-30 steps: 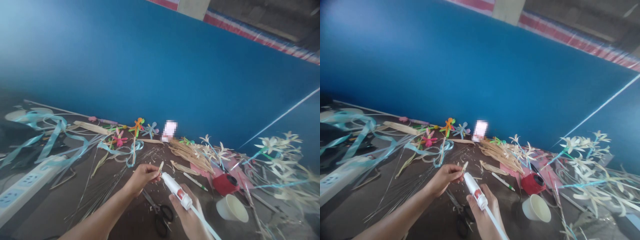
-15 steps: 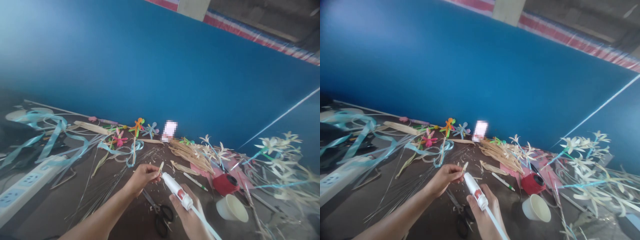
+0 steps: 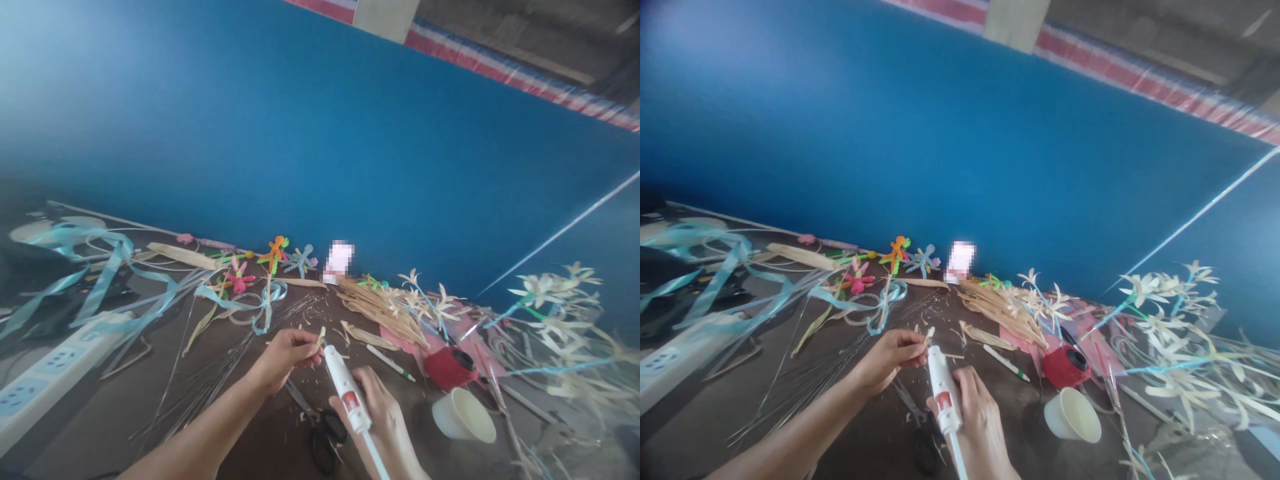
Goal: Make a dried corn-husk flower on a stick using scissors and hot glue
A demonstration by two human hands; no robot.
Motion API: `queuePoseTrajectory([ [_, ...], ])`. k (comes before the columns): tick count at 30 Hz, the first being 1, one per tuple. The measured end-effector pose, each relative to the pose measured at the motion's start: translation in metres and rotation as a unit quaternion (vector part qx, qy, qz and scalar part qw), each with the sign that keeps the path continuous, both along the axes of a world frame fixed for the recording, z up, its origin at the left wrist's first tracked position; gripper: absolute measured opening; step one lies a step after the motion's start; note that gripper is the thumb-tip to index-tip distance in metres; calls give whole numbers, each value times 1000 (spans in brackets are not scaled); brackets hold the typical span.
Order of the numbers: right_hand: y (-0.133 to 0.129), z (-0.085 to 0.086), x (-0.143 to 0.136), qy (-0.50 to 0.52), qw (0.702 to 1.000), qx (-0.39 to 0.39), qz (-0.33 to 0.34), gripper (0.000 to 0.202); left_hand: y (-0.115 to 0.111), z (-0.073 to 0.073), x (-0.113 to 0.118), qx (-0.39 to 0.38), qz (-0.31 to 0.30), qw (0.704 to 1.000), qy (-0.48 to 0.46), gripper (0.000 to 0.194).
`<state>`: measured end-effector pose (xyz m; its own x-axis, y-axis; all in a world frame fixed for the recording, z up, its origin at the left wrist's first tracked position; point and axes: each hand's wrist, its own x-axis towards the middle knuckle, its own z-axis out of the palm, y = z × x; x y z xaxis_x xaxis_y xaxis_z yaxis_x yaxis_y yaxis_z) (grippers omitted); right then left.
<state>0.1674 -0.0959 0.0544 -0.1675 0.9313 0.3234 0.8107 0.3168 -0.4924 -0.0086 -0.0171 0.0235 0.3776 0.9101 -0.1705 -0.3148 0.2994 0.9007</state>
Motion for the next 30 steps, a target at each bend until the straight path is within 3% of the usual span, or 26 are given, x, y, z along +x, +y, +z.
queuePoseTrajectory([
  [6,0,-2,2,-34,998,25,55,5,-1,2,0,-15,3,1000,-4,21],
  [10,-1,-2,4,-55,993,32,97,10,0,1,0,-5,-3,1000,2,21],
  [17,-1,-3,5,-62,993,39,94,9,0,0,-1,-1,-2,1000,-2,18],
  [25,-5,4,5,-34,997,27,59,4,0,2,-1,-7,7,1000,9,20],
  [30,-13,-12,32,-31,997,-10,-68,20,2,0,0,-7,16,999,44,19],
])
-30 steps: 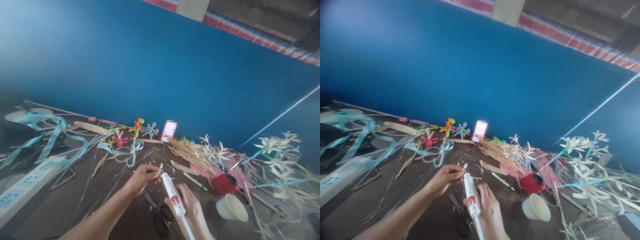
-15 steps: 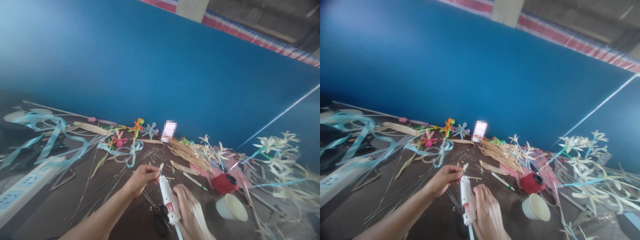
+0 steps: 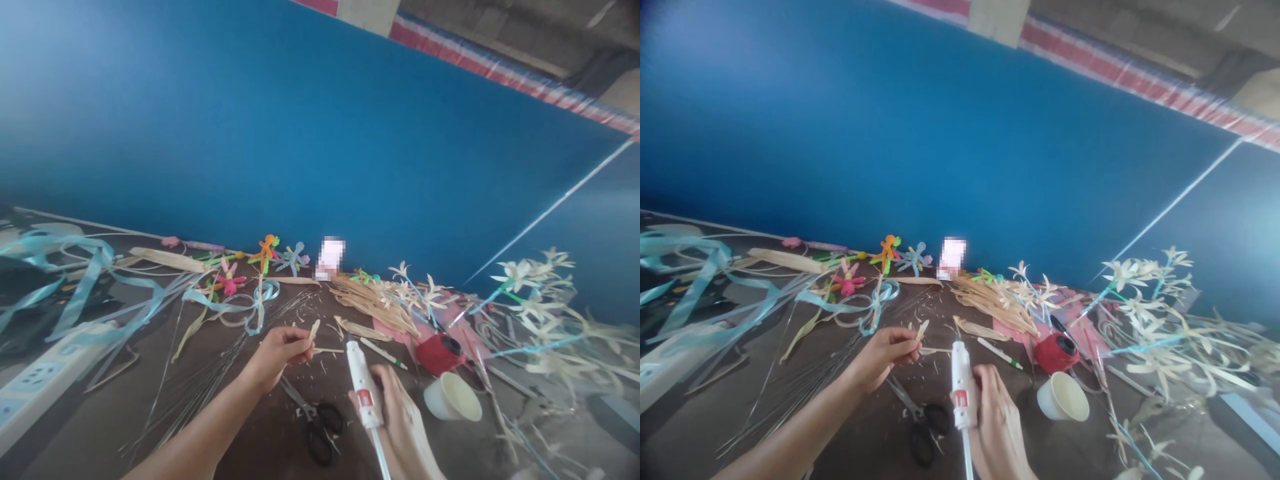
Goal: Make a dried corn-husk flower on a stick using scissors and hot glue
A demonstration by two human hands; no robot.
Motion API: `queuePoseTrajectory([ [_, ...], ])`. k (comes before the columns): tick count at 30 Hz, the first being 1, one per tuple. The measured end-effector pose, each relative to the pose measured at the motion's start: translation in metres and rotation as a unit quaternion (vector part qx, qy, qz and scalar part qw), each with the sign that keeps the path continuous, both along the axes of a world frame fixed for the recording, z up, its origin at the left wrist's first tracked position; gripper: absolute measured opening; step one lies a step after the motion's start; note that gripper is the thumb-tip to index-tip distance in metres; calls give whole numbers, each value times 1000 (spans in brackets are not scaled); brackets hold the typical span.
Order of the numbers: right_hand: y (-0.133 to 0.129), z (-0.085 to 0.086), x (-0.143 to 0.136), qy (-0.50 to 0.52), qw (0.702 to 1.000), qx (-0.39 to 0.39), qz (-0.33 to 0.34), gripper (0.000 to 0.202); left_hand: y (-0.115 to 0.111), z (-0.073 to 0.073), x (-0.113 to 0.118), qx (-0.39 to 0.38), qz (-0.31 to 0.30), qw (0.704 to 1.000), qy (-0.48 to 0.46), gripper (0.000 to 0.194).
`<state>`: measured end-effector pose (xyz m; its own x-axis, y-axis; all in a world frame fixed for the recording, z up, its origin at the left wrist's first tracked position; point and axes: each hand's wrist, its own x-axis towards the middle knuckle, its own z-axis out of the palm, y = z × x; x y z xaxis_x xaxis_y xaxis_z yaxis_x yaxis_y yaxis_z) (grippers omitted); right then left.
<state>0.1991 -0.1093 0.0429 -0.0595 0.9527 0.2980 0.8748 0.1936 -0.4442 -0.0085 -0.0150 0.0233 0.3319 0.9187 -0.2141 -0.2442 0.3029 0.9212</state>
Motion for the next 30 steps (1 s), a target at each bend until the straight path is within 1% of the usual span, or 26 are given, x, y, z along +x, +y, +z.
queuePoseTrajectory([
  [1,0,-7,8,-8,1000,10,-28,27,0,0,0,1,1,1000,6,20],
  [3,2,-22,23,-29,998,5,-61,37,0,0,1,2,3,1000,13,19],
  [6,9,-43,40,-60,994,-1,-92,35,0,1,1,-4,7,1000,6,18],
  [9,17,-58,50,-78,992,12,-99,33,0,0,0,-8,11,1000,-5,17],
  [12,21,-65,55,-84,992,-1,-89,32,-1,-2,0,-10,17,1000,-13,17],
  [14,22,-64,57,-97,992,-17,-84,28,-1,-4,1,-11,17,1000,-16,17],
  [15,22,-61,57,-106,990,-19,-88,26,-2,-4,1,-12,16,1000,-18,17],
  [16,21,-55,55,-112,989,-14,-96,26,-2,-4,2,-12,16,1000,-19,17],
  [18,22,-39,46,-100,988,12,-116,28,-3,-4,3,-10,19,1000,-22,18],
  [19,22,-30,37,-74,991,30,-107,28,-3,-4,3,-8,21,999,-24,18],
  [20,24,-20,27,-27,996,36,-81,26,-4,-3,4,-6,23,999,-25,18],
  [21,26,-11,15,23,998,24,-48,23,-4,-3,4,-4,25,999,-24,18],
  [23,34,1,-12,110,994,4,22,18,-4,-3,5,-1,29,999,-19,18],
  [25,45,6,-36,189,981,-7,52,16,-4,-4,6,9,37,999,-14,18],
  [26,51,5,-45,220,974,-11,53,16,-4,-4,6,17,43,999,-14,17],
  [28,63,1,-58,275,960,-23,50,16,-3,-6,6,36,50,998,-13,16],
  [30,72,-4,-63,315,946,-43,54,15,-2,-7,6,50,54,997,-4,16],
])
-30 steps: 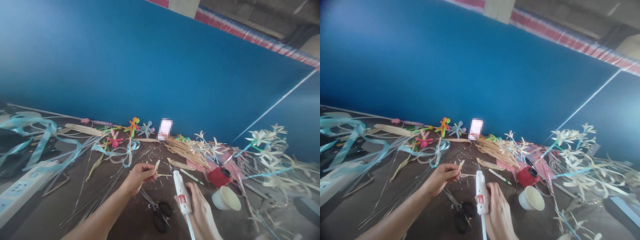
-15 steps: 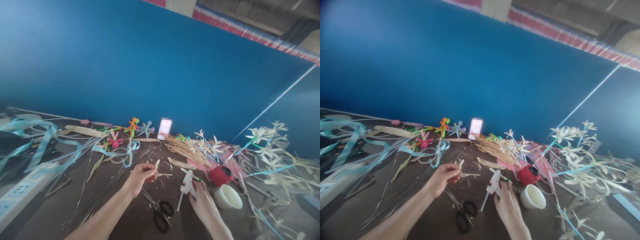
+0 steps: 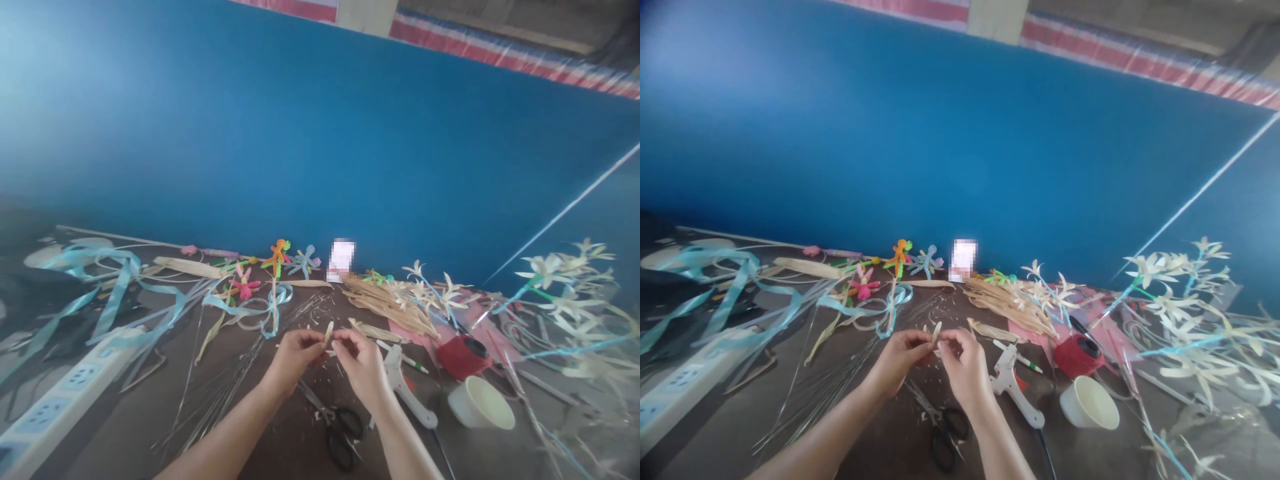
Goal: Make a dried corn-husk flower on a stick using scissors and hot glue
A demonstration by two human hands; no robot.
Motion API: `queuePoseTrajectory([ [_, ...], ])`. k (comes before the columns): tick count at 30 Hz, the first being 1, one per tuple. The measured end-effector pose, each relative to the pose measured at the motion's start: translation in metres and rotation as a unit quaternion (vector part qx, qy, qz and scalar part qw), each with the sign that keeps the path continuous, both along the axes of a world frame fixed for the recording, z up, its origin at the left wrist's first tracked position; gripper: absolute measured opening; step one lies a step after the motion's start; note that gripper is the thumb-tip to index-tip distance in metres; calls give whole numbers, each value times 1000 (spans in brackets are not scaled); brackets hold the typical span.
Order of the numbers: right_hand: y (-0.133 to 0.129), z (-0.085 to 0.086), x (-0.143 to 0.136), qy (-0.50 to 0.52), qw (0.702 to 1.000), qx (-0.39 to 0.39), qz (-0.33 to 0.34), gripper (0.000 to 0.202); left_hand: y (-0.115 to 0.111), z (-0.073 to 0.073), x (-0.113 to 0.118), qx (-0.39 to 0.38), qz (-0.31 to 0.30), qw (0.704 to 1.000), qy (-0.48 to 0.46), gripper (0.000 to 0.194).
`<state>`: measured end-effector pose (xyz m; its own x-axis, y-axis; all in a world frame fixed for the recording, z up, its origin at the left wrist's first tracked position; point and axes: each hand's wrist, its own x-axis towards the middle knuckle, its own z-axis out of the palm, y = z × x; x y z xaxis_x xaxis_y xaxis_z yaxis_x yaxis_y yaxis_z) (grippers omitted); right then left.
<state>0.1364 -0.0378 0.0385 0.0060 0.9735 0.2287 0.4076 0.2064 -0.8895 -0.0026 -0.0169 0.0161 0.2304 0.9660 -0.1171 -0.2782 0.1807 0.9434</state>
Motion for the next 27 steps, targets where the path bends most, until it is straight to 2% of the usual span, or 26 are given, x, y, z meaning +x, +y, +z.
queuePoseTrajectory([
  [3,7,-6,-2,34,999,-23,13,14,1,-2,0,11,12,1000,26,16],
  [7,6,-10,-7,47,999,-22,-9,15,2,-7,0,47,36,996,73,14],
  [12,4,-12,-14,5,999,6,-49,12,4,-12,-1,81,50,988,122,15],
  [18,4,-12,-13,-28,997,21,-70,12,4,-12,-1,112,42,978,169,17],
  [27,4,-14,-12,-37,996,31,-69,13,1,-9,1,112,37,980,159,16],
])
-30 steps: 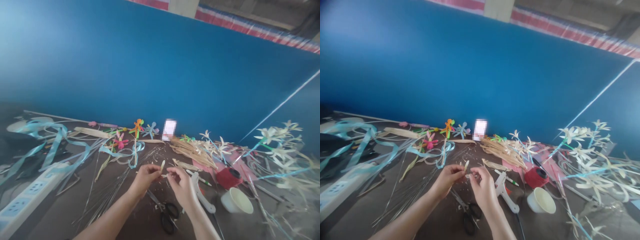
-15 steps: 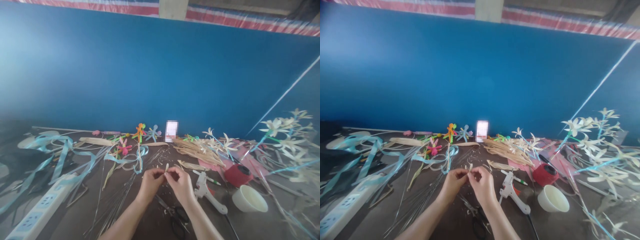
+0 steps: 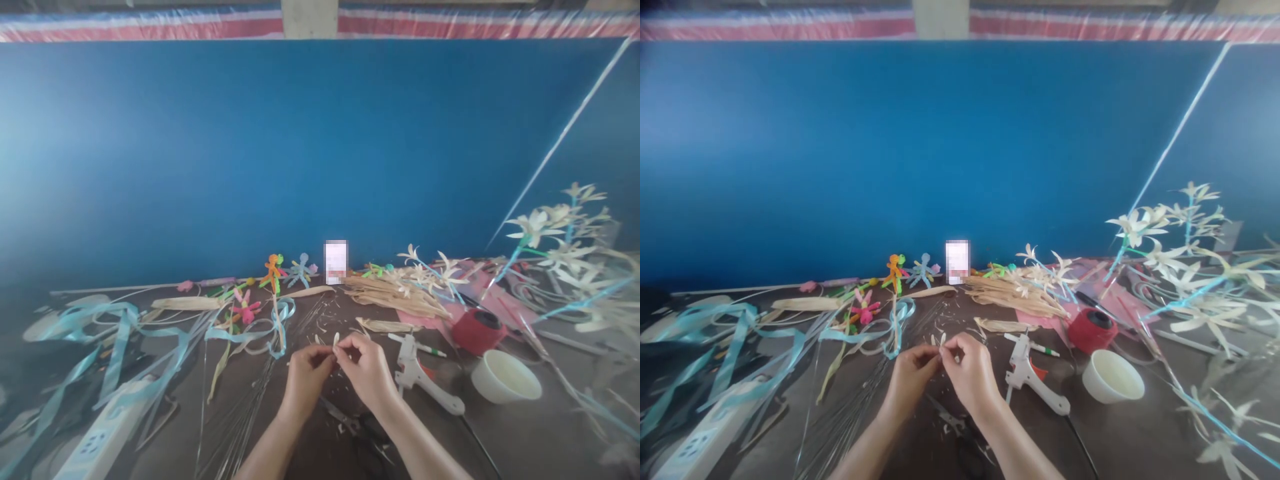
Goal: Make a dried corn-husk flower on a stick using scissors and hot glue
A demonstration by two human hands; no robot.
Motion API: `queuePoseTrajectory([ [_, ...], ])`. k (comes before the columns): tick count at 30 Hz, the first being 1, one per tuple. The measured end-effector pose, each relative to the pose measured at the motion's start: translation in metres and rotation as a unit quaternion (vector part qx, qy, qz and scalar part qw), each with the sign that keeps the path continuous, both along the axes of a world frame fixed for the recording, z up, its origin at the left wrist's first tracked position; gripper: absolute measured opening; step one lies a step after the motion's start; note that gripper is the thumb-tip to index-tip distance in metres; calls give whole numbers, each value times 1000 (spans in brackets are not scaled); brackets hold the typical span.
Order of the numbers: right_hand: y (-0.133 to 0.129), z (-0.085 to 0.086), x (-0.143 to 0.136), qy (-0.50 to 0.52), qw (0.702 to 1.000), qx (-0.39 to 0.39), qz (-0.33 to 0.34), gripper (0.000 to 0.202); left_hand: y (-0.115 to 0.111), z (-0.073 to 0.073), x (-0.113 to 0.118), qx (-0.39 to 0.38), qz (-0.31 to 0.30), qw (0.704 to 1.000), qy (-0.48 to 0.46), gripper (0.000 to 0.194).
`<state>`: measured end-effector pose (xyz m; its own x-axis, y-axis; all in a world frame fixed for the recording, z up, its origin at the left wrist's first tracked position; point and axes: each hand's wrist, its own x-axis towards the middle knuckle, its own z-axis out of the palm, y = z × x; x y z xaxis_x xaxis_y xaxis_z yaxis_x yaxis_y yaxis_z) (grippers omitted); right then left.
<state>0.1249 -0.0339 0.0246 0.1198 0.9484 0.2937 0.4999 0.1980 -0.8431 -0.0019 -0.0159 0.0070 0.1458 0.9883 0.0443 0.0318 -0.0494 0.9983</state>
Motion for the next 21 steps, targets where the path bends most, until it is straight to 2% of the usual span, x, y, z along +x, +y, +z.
queuePoseTrajectory([
  [6,1,2,2,55,998,-4,5,14,0,1,1,-20,-3,999,-25,15],
  [10,6,-3,7,179,977,-82,82,16,2,0,1,-93,-15,992,-87,18],
  [13,9,-8,9,245,959,-119,77,23,3,0,0,-131,-21,984,-120,20],
  [15,9,-9,9,261,955,-121,65,20,2,1,0,-146,-19,981,-123,22],
  [17,7,-7,8,267,953,-113,82,17,0,4,1,-152,-17,982,-110,22],
  [21,5,-3,6,226,966,-81,94,11,-3,11,5,-130,-5,989,-74,19],
])
